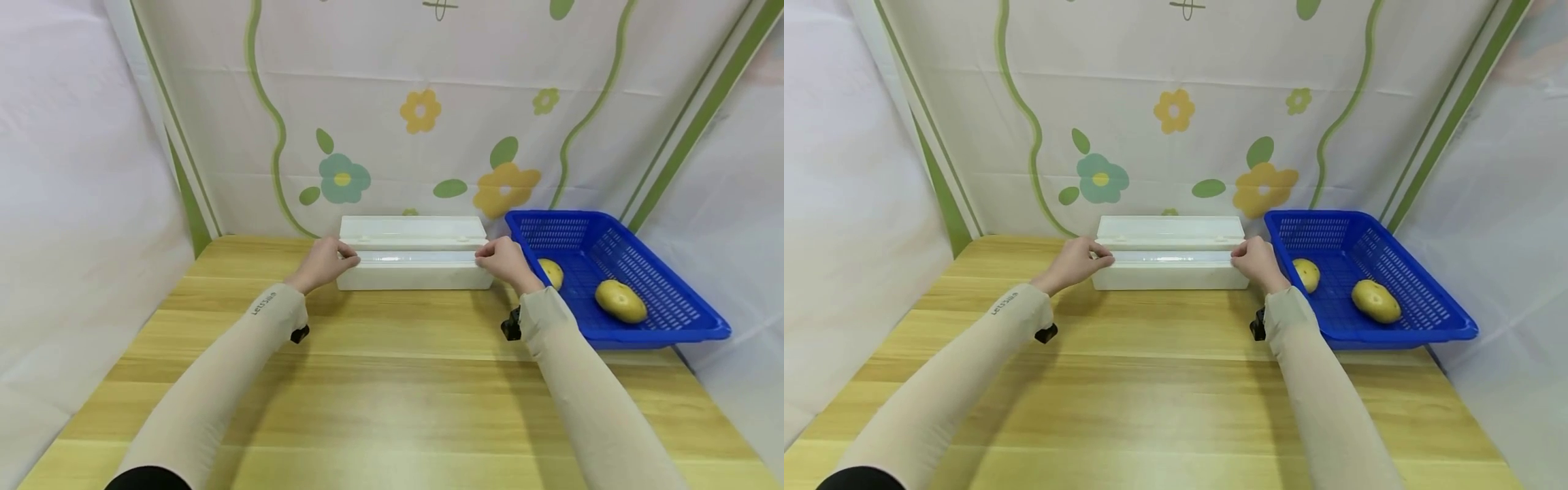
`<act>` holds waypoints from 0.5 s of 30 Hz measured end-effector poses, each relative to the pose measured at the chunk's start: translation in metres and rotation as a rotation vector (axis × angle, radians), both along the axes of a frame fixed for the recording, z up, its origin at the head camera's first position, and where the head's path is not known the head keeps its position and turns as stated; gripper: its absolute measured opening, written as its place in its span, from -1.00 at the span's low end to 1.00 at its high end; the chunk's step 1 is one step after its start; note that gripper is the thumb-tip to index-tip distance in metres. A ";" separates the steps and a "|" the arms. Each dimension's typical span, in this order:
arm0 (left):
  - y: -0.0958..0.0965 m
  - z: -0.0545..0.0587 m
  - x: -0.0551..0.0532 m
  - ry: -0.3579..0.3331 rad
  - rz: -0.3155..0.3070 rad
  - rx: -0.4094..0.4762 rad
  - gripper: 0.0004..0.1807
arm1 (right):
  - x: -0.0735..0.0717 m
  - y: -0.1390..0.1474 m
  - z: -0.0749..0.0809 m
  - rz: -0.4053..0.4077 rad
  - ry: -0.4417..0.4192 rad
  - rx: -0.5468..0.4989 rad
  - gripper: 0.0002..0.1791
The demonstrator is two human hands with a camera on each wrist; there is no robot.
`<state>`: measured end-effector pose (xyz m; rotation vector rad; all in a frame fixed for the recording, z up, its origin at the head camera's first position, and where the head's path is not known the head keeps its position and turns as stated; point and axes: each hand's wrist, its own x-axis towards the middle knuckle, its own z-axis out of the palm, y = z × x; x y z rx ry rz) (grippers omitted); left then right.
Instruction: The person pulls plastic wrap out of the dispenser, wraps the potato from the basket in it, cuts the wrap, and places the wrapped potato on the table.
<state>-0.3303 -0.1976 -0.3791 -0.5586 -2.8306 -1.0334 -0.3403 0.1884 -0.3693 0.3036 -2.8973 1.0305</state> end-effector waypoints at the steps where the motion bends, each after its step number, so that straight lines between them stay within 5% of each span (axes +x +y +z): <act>1: 0.000 0.000 0.000 -0.001 0.006 0.003 -0.79 | -0.001 0.000 0.000 -0.005 -0.005 -0.002 -0.77; 15: 0.004 -0.002 -0.003 0.045 0.059 -0.041 -0.78 | -0.006 0.000 -0.003 -0.024 -0.008 0.015 -0.77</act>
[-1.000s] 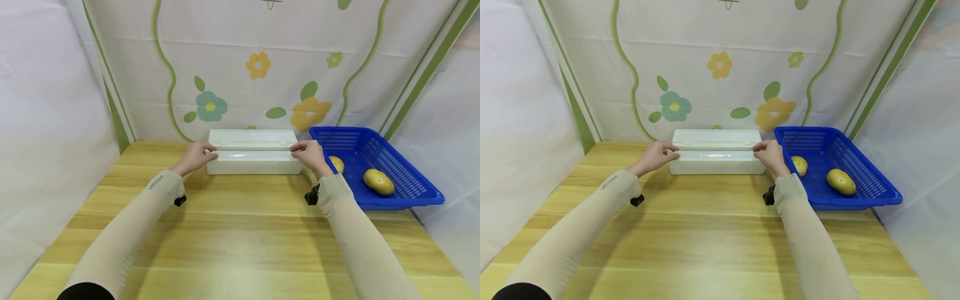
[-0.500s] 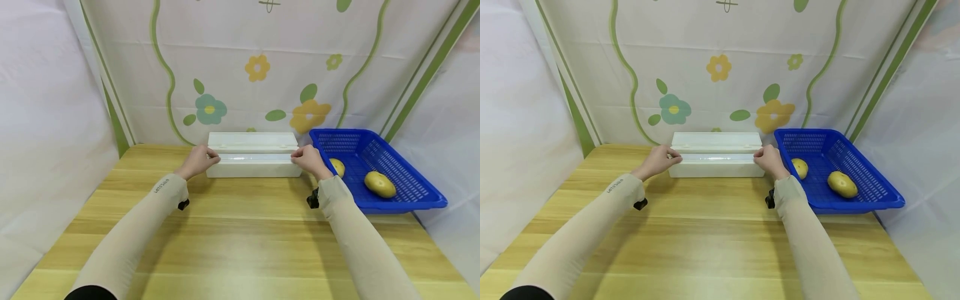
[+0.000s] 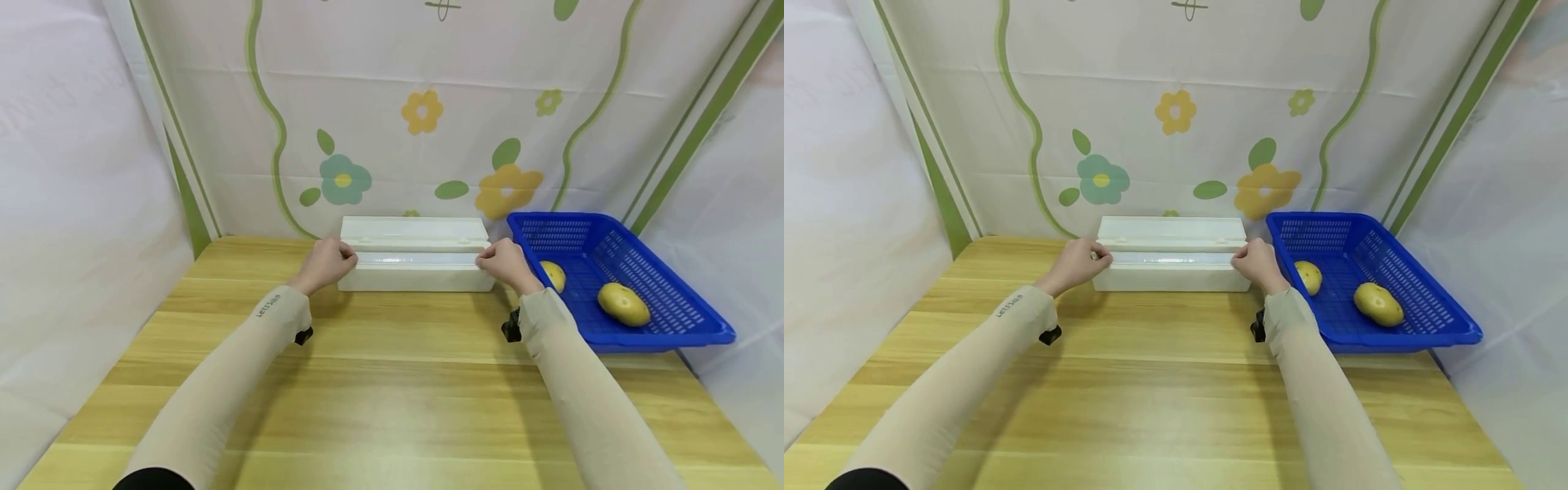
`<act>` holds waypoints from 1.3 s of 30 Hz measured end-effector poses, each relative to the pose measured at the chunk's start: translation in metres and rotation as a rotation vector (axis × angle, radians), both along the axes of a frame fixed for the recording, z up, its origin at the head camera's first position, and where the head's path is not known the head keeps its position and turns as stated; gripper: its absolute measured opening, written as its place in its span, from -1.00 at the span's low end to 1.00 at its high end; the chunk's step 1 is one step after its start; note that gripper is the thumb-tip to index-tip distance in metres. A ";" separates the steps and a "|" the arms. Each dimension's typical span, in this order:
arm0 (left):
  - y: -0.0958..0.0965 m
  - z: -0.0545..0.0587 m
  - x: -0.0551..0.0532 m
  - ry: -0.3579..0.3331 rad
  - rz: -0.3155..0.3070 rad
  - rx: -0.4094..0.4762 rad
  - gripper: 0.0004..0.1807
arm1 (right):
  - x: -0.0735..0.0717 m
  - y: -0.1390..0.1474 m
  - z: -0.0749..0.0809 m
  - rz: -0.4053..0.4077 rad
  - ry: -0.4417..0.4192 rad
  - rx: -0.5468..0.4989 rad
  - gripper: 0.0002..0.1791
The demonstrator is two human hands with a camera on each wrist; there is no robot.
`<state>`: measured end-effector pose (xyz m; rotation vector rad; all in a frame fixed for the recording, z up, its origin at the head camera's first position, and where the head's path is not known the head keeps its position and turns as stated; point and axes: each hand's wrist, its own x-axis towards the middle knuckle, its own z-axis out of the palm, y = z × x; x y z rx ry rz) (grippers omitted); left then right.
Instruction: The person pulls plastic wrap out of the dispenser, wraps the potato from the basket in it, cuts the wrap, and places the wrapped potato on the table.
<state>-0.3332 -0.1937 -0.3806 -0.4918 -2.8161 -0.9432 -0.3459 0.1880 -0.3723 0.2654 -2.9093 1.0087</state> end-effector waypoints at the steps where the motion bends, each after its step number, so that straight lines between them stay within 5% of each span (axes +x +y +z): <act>1: 0.001 -0.001 -0.001 0.004 0.005 0.001 -0.77 | 0.000 0.000 0.000 0.000 0.003 0.000 -0.77; 13: 0.006 -0.012 -0.003 0.028 0.040 0.007 -0.72 | 0.000 0.002 0.001 0.042 0.000 0.060 -0.80; 19: 0.007 -0.017 -0.006 0.040 0.045 0.099 -0.71 | -0.003 0.001 -0.004 0.036 0.038 0.094 -0.56; 23: 0.006 -0.013 -0.006 0.006 0.039 0.188 -0.73 | -0.002 0.001 -0.004 0.017 0.053 0.077 -0.60; 32: 0.001 0.002 -0.011 0.071 0.008 0.147 -0.71 | 0.006 -0.002 0.002 -0.034 0.144 0.058 -0.72; 39: -0.003 0.011 -0.016 0.062 -0.029 0.194 -0.69 | 0.004 0.006 0.009 0.018 0.193 0.021 -0.71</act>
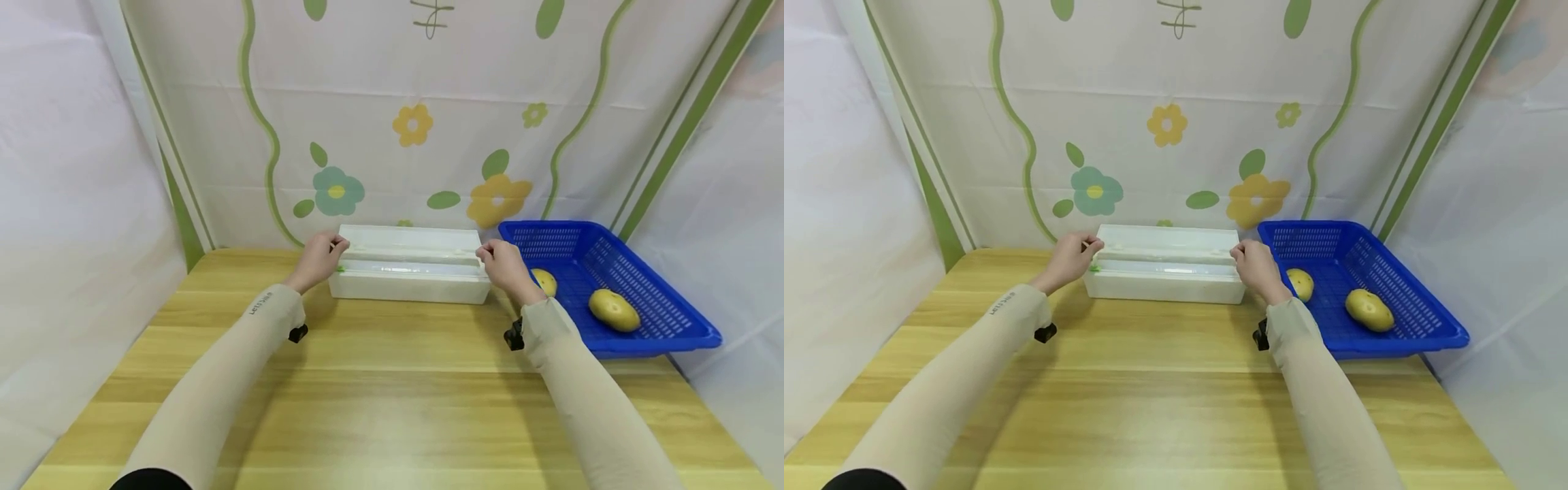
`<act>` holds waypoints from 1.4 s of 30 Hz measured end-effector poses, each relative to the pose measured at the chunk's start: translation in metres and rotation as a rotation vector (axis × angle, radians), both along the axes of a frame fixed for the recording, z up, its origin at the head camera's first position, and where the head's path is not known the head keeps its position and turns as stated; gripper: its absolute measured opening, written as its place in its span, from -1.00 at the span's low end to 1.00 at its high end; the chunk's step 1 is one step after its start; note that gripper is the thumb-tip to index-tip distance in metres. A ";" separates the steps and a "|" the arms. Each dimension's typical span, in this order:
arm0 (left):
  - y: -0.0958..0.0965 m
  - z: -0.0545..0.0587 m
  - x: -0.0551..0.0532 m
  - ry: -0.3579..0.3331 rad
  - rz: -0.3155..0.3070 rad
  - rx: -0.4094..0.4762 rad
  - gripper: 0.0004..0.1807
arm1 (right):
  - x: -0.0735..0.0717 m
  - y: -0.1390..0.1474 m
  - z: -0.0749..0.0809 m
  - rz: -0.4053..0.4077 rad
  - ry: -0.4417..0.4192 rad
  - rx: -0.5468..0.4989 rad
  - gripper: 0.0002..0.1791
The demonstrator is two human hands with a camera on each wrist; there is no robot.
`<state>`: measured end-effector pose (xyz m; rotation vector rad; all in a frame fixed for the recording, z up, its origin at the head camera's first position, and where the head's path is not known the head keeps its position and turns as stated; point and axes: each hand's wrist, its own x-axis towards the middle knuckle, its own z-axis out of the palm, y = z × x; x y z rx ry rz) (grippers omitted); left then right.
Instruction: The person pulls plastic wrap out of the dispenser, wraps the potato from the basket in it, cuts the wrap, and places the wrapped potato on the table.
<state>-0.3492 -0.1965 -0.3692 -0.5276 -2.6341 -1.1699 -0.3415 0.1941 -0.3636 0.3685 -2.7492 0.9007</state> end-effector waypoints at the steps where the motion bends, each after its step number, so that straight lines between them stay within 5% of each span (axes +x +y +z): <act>1: 0.000 0.001 0.000 0.002 -0.002 0.007 -0.68 | 0.000 0.001 0.001 0.005 0.002 -0.005 -0.71; 12: -0.007 0.025 -0.004 -0.022 -0.009 0.108 -0.73 | 0.003 0.006 0.030 0.031 0.096 0.031 -0.72; 23: -0.005 0.063 -0.004 0.098 -0.002 0.136 -0.75 | 0.003 0.015 0.061 0.026 0.139 0.001 -0.70; 42: -0.005 0.118 -0.003 0.172 -0.017 0.183 -0.75 | -0.001 0.025 0.116 0.082 0.189 -0.056 -0.64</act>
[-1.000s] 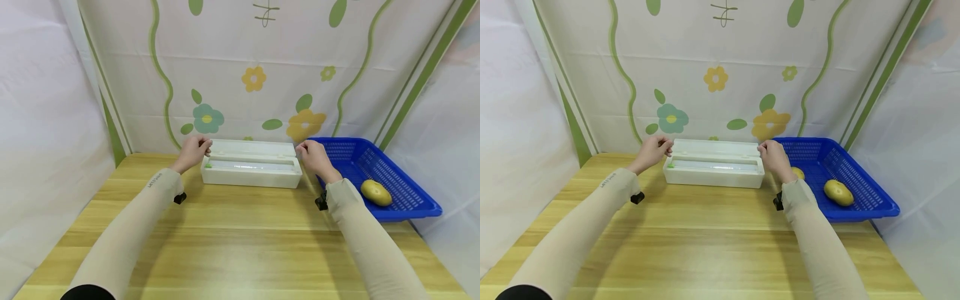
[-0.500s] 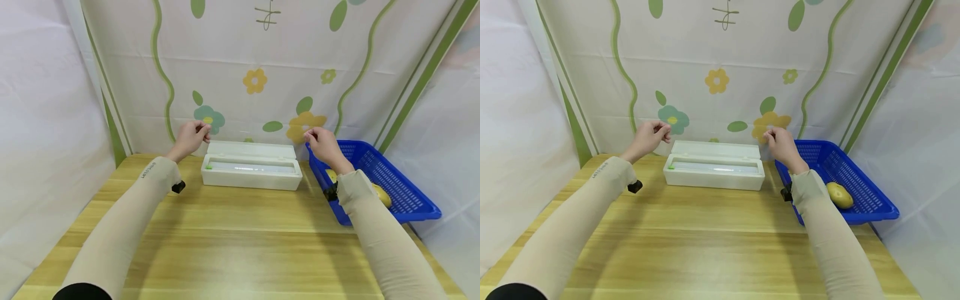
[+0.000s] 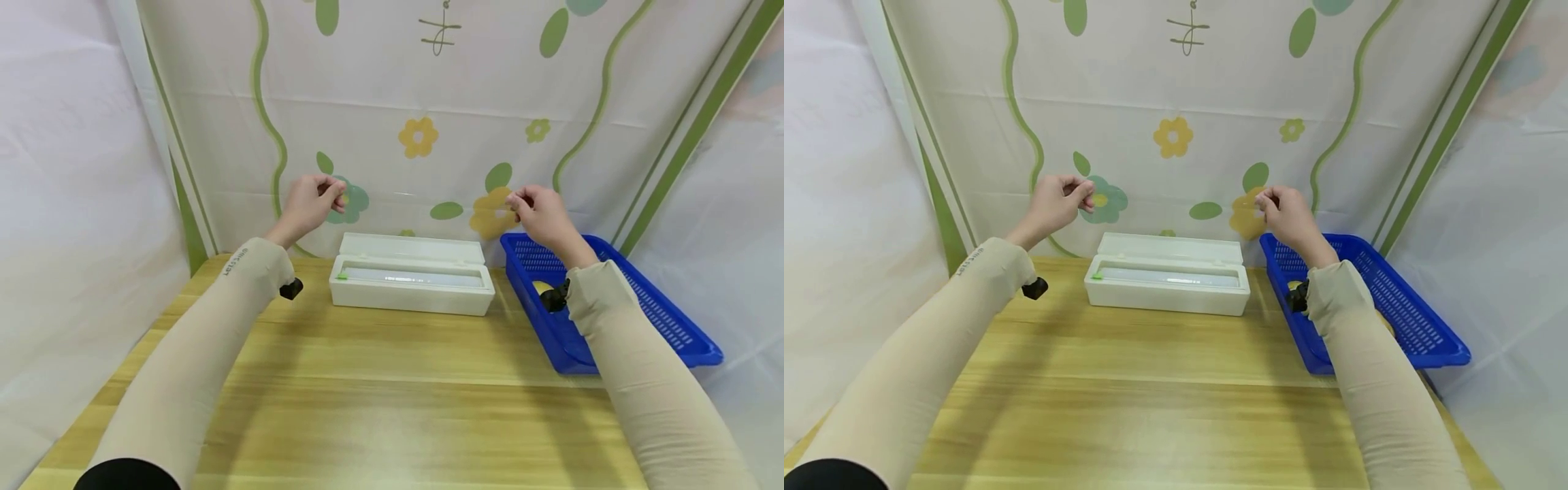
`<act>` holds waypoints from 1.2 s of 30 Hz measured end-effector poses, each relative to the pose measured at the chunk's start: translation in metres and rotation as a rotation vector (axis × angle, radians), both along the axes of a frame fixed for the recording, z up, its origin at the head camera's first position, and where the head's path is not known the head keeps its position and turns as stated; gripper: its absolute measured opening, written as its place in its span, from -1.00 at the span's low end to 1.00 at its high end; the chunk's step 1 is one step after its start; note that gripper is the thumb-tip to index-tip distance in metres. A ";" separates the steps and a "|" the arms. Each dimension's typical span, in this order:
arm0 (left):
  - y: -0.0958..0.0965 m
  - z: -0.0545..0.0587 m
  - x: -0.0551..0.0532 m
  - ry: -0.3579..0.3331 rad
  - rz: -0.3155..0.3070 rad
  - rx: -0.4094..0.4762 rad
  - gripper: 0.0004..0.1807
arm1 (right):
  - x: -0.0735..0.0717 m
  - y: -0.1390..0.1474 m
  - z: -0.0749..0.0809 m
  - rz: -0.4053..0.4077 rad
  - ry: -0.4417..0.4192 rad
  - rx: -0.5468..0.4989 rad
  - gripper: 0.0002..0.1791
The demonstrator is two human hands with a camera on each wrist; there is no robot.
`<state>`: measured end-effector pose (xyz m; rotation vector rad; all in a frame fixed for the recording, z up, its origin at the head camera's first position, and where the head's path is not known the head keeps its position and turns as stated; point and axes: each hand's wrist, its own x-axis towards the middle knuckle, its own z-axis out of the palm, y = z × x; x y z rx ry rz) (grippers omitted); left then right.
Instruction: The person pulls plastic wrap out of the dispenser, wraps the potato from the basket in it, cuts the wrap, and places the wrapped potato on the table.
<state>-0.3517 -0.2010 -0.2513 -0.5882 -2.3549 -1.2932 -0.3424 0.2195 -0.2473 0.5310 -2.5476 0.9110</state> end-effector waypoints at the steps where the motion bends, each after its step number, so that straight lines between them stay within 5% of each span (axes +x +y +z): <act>1: 0.000 0.002 0.000 0.002 -0.001 0.001 -0.75 | 0.000 -0.001 0.002 0.004 0.008 -0.010 -0.64; 11: -0.003 0.025 0.003 -0.019 0.005 0.080 -0.74 | 0.002 -0.002 0.028 0.049 0.004 -0.125 -0.67; 21: 0.001 0.045 0.009 -0.032 0.003 0.197 -0.74 | 0.002 0.003 0.047 0.175 -0.089 -0.413 -0.72; 32: 0.009 0.065 0.011 0.003 0.018 0.255 -0.74 | 0.005 -0.004 0.066 0.192 -0.014 -0.579 -0.79; 36: 0.011 0.068 0.015 0.036 -0.024 0.300 -0.74 | 0.009 -0.004 0.069 0.197 -0.007 -0.640 -0.81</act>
